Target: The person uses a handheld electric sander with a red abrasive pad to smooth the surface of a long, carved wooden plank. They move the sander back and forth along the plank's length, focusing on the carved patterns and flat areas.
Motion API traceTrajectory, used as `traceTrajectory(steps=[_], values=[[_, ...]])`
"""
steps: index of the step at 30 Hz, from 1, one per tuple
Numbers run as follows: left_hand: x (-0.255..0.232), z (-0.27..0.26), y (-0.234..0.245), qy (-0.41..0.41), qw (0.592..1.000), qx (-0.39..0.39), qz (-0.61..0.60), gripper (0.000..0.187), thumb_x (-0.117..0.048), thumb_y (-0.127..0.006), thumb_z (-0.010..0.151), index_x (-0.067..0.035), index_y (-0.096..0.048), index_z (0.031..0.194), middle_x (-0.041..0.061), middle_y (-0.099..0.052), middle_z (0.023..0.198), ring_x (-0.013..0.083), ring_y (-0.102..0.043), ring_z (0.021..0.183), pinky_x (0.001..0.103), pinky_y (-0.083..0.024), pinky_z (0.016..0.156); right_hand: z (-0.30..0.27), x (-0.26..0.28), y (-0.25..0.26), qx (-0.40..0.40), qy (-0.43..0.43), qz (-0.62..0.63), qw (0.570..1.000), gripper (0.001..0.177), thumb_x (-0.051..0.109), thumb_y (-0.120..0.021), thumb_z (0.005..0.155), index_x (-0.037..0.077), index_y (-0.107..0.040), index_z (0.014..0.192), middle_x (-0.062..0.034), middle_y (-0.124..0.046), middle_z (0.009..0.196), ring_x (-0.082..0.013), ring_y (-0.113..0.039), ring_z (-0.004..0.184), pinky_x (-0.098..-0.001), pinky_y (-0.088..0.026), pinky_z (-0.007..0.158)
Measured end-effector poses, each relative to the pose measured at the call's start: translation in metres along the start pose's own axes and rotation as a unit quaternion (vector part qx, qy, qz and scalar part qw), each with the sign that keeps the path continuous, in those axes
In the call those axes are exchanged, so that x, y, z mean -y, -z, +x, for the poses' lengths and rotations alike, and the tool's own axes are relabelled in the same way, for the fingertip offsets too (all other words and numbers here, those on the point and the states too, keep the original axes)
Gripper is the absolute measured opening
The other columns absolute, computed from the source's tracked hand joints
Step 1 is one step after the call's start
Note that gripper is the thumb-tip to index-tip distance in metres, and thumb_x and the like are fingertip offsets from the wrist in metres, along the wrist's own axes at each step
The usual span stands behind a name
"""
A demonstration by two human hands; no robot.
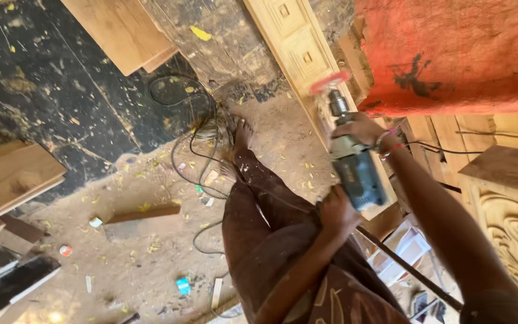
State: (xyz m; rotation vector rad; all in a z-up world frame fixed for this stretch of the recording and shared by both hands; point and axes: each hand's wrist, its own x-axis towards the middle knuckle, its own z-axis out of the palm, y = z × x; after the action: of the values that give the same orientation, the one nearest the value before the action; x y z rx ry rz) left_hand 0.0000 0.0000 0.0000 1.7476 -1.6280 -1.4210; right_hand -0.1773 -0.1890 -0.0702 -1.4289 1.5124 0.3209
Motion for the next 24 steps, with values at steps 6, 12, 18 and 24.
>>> traceTrajectory(steps=[6, 12, 18, 24], values=[[0.050, 0.005, -0.001, -0.003, 0.997, -0.030, 0.071, 0.051, -0.018, -0.086, 0.071, -0.003, -0.054, 0.108, 0.016, -0.063, 0.100, 0.0345, -0.069, 0.088, 0.045, -0.058, 0.080, 0.021, 0.056, -0.013, -0.011, -0.122, 0.289, 0.949, 0.028, 0.023, -0.080, 0.079, 0.004, -0.074, 0.098, -0.0099, -0.073, 0.090, -0.0191, -0.068, 0.075, -0.0347, -0.056, 0.071], [0.027, 0.006, 0.006, 0.012, 0.999, -0.017, 0.049, 0.057, -0.021, -0.088, 0.064, 0.000, -0.056, 0.106, 0.019, -0.062, 0.100, 0.0361, -0.068, 0.086, 0.046, -0.058, 0.078, 0.031, 0.034, -0.010, 0.028, -0.037, 0.157, 0.987, 0.024, 0.027, -0.074, 0.087, 0.008, -0.078, 0.099, -0.0078, -0.074, 0.093, -0.0203, -0.069, 0.083, -0.0338, -0.056, 0.077], [0.026, -0.005, 0.009, 0.067, 0.994, 0.048, 0.066, 0.059, -0.019, -0.088, 0.065, 0.000, -0.057, 0.111, 0.019, -0.062, 0.105, 0.0391, -0.067, 0.090, 0.053, -0.054, 0.081, 0.046, -0.020, -0.041, 0.034, -0.067, 0.096, 0.993, 0.020, 0.030, -0.074, 0.094, 0.020, -0.079, 0.110, -0.0123, -0.076, 0.112, -0.0300, -0.073, 0.102, -0.0379, -0.059, 0.087], [0.027, 0.019, 0.014, 0.072, 0.997, 0.034, 0.025, 0.067, -0.021, -0.088, 0.059, 0.000, -0.057, 0.114, 0.019, -0.063, 0.107, 0.0384, -0.067, 0.092, 0.052, -0.054, 0.085, 0.087, -0.038, -0.035, -0.002, 0.311, -0.283, 0.907, 0.045, 0.029, -0.076, 0.075, 0.030, -0.075, 0.119, 0.0001, -0.076, 0.118, -0.0223, -0.069, 0.103, -0.0367, -0.053, 0.087]])
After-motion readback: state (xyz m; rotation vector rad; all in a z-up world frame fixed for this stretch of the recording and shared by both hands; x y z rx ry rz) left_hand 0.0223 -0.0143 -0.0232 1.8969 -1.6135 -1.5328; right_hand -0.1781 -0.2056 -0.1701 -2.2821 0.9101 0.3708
